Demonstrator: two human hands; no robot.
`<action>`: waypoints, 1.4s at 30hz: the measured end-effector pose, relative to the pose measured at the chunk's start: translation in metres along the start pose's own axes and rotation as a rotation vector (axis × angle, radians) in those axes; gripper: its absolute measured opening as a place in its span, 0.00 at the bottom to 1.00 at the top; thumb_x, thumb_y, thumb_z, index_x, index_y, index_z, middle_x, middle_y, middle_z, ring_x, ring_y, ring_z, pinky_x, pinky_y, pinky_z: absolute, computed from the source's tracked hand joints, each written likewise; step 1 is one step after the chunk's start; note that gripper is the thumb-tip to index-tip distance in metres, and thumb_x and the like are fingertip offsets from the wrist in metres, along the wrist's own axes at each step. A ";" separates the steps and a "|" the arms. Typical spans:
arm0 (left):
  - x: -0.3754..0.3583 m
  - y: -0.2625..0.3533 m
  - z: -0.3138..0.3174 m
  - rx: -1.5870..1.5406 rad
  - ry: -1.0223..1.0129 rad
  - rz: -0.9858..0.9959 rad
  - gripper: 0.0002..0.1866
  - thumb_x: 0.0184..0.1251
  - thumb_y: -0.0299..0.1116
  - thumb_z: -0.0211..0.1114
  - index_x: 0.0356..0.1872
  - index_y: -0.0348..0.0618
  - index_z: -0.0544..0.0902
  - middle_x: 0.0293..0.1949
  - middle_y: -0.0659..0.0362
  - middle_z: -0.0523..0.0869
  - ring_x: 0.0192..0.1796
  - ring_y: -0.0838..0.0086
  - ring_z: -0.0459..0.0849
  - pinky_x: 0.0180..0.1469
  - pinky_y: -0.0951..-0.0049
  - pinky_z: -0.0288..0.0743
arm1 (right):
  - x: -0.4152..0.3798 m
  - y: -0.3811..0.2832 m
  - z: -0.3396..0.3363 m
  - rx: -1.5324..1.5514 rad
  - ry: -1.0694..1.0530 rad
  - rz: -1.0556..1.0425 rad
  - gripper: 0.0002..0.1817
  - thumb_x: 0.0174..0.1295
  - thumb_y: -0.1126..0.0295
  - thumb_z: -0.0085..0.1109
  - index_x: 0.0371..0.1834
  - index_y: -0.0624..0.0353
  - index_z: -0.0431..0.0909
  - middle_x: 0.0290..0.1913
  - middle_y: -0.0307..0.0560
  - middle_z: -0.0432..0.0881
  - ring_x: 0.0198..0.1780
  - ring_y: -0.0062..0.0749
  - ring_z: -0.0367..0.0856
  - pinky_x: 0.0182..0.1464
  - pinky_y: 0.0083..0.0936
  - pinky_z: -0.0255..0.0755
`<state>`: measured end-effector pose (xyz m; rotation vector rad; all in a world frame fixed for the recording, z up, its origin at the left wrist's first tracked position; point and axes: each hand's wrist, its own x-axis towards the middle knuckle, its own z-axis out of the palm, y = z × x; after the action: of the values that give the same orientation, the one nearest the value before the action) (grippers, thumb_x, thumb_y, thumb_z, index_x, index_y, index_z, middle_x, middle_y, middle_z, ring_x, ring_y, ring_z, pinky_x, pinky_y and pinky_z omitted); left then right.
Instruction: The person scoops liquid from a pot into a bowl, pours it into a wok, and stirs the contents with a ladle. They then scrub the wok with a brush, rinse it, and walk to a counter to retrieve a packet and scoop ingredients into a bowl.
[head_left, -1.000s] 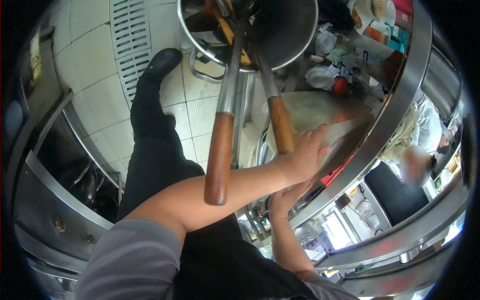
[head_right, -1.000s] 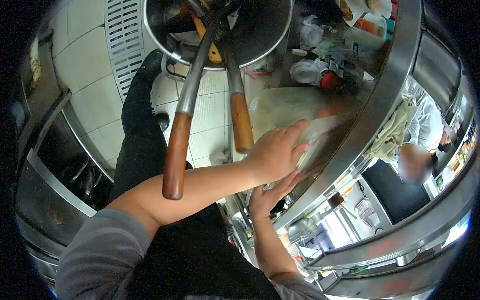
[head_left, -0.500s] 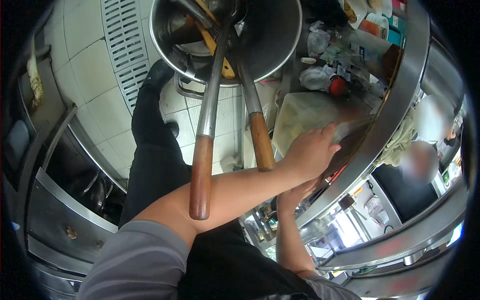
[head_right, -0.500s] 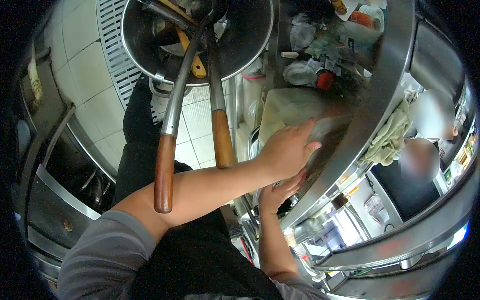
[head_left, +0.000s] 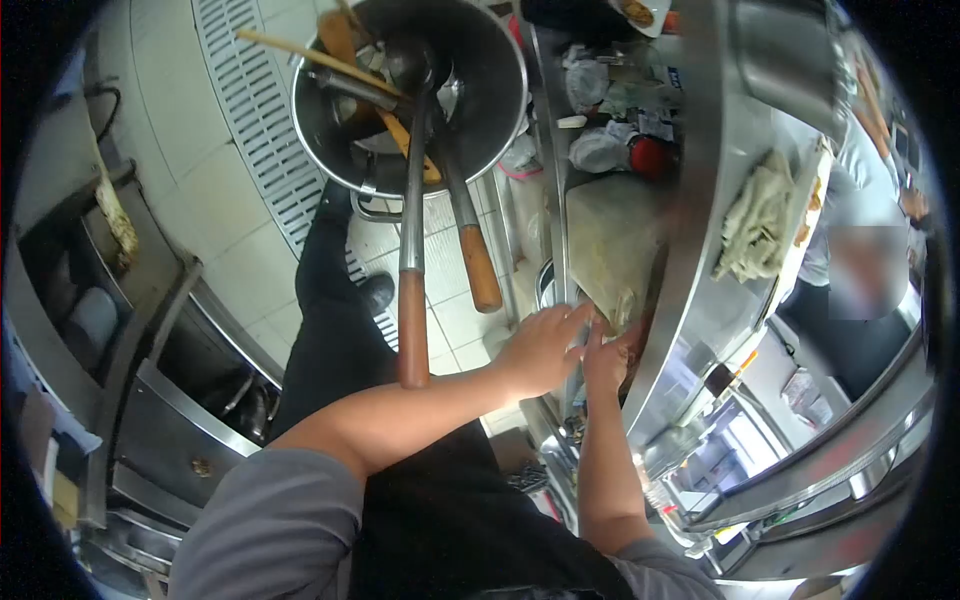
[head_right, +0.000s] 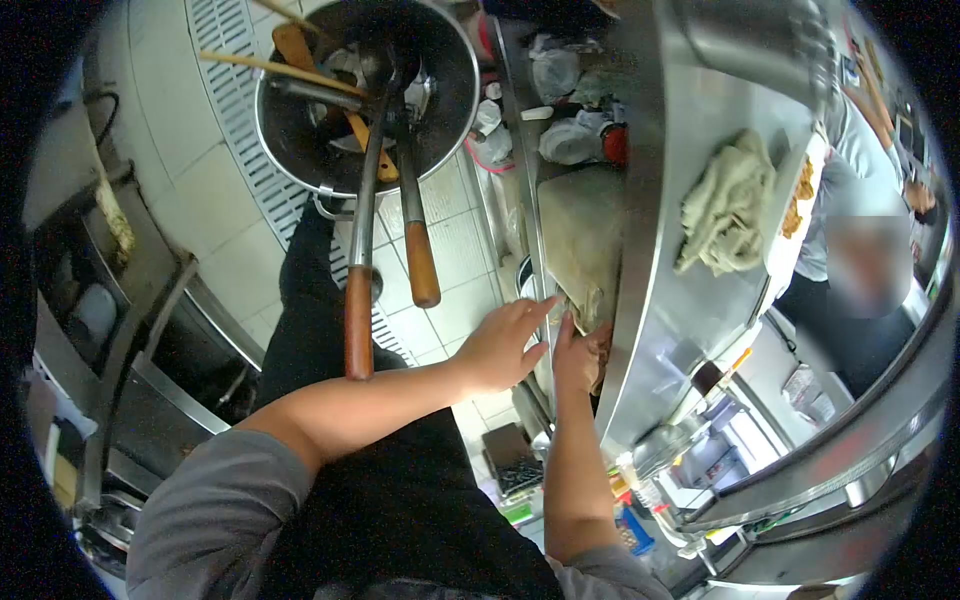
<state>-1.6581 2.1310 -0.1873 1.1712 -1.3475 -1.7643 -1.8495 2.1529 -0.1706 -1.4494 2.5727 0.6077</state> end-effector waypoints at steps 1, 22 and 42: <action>-0.010 0.001 -0.003 0.037 -0.159 -0.068 0.30 0.65 0.36 0.60 0.67 0.37 0.65 0.54 0.44 0.76 0.55 0.49 0.76 0.59 0.56 0.69 | 0.000 -0.010 -0.009 -0.054 -0.147 0.147 0.45 0.66 0.43 0.49 0.74 0.67 0.47 0.72 0.71 0.55 0.72 0.64 0.57 0.72 0.44 0.53; -0.086 0.109 -0.112 0.697 -0.203 -0.170 0.22 0.74 0.43 0.51 0.26 0.38 0.81 0.25 0.47 0.82 0.33 0.52 0.83 0.40 0.60 0.73 | -0.100 0.151 -0.114 0.622 0.162 -0.068 0.16 0.66 0.58 0.55 0.30 0.60 0.81 0.29 0.54 0.82 0.32 0.52 0.81 0.36 0.42 0.74; -0.087 0.167 -0.033 0.575 -0.022 0.195 0.24 0.60 0.21 0.57 0.61 0.42 0.73 0.44 0.53 0.77 0.38 0.69 0.78 0.44 0.72 0.74 | -0.070 0.422 -0.336 0.566 1.147 0.104 0.21 0.59 0.65 0.65 0.56 0.59 0.77 0.50 0.55 0.80 0.45 0.50 0.81 0.51 0.35 0.74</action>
<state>-1.5980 2.1456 -0.0062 1.2518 -1.9868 -1.2876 -2.1393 2.2660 0.2750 -1.6878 3.0838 -1.2334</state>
